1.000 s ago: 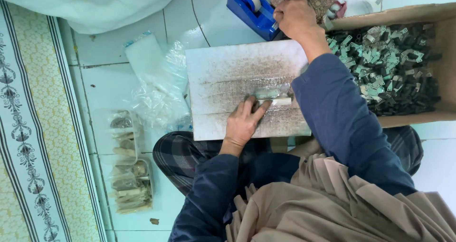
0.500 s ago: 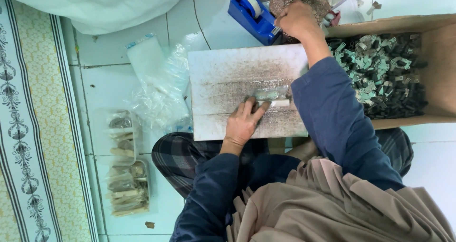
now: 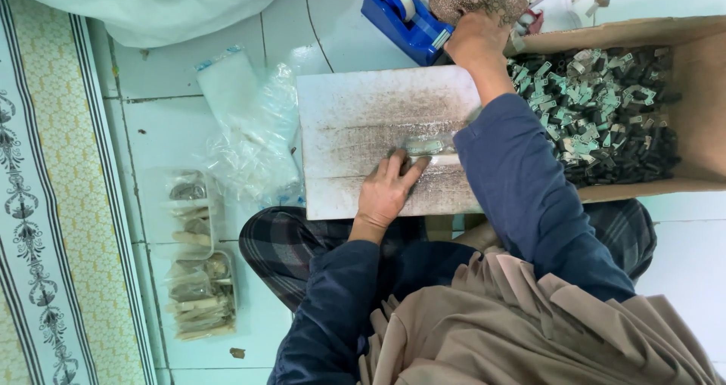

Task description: Picking small metal components from a box and placing them into small plastic bags on the floor.

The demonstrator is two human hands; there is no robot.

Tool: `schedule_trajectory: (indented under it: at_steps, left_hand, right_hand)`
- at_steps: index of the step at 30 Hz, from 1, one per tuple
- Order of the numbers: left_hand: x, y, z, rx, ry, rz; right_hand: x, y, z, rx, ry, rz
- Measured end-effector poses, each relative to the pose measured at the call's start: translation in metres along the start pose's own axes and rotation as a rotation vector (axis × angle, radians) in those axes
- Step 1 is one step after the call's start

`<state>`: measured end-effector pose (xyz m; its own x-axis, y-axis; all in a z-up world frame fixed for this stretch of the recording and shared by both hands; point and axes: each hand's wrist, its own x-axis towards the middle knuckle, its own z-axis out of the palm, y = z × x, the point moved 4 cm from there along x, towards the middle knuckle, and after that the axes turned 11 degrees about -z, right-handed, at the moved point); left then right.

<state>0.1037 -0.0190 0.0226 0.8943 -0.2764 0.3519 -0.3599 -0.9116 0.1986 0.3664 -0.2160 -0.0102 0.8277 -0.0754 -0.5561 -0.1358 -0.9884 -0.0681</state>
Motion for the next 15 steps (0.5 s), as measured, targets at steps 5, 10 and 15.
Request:
schedule_trajectory:
  at_steps: [5, 10, 15]
  left_hand:
    - [0.003, 0.000, -0.001, -0.009, -0.001, 0.003]
    - [0.003, 0.001, -0.002, 0.003, 0.020, -0.001]
    - [-0.001, -0.001, 0.005, -0.016, -0.027, -0.005]
  right_hand:
    - [0.003, -0.001, 0.004, -0.080, 0.025, -0.010]
    - [0.001, 0.005, 0.011, -0.310, 0.067, 0.024]
    - [-0.049, 0.014, -0.016, 0.290, 0.461, -0.204]
